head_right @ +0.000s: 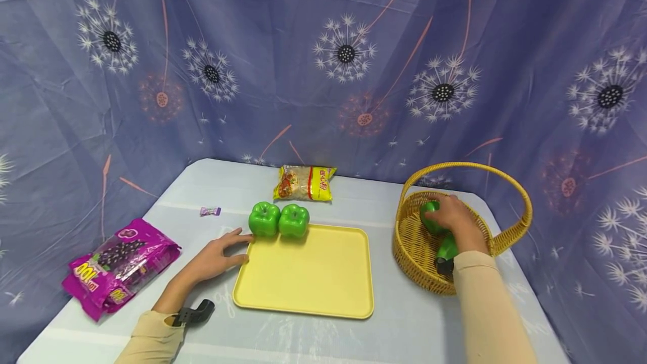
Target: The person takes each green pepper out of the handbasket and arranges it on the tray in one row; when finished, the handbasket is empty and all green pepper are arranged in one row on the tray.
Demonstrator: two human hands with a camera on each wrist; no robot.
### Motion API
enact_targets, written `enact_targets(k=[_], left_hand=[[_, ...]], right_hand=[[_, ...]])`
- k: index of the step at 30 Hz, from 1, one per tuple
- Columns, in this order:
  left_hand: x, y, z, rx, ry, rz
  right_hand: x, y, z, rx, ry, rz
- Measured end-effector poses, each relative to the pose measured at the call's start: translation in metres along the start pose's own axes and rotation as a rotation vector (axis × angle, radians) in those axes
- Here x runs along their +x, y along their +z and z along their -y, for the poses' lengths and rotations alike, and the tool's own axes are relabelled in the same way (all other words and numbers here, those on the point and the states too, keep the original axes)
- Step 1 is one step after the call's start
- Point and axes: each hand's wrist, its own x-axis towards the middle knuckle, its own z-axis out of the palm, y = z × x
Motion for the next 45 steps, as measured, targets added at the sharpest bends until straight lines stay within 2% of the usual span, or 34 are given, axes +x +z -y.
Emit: enact_targets(k=[8, 21, 29, 37, 45], left_hand=[[0.001, 0.001, 0.002, 0.005, 0.014, 0.003], [0.000, -0.003, -0.001, 0.003, 0.030, -0.004], [0.000, -0.001, 0.000, 0.002, 0.028, 0.001], [0.000, -0.001, 0.000, 0.004, 0.026, 0.001], [0.000, -0.001, 0.000, -0.007, 0.025, 0.003]], right_hand=[[-0.004, 0.003, -0.009, 0.058, 0.050, -0.024], [-0.014, -0.004, -0.002, 0.156, 0.091, -0.084], [-0.023, -0.004, 0.003, 0.230, 0.061, -0.085], [-0.036, -0.009, 0.010, 0.154, -0.014, -0.126], [-0.046, -0.014, 0.016, 0.136, -0.096, -0.163]])
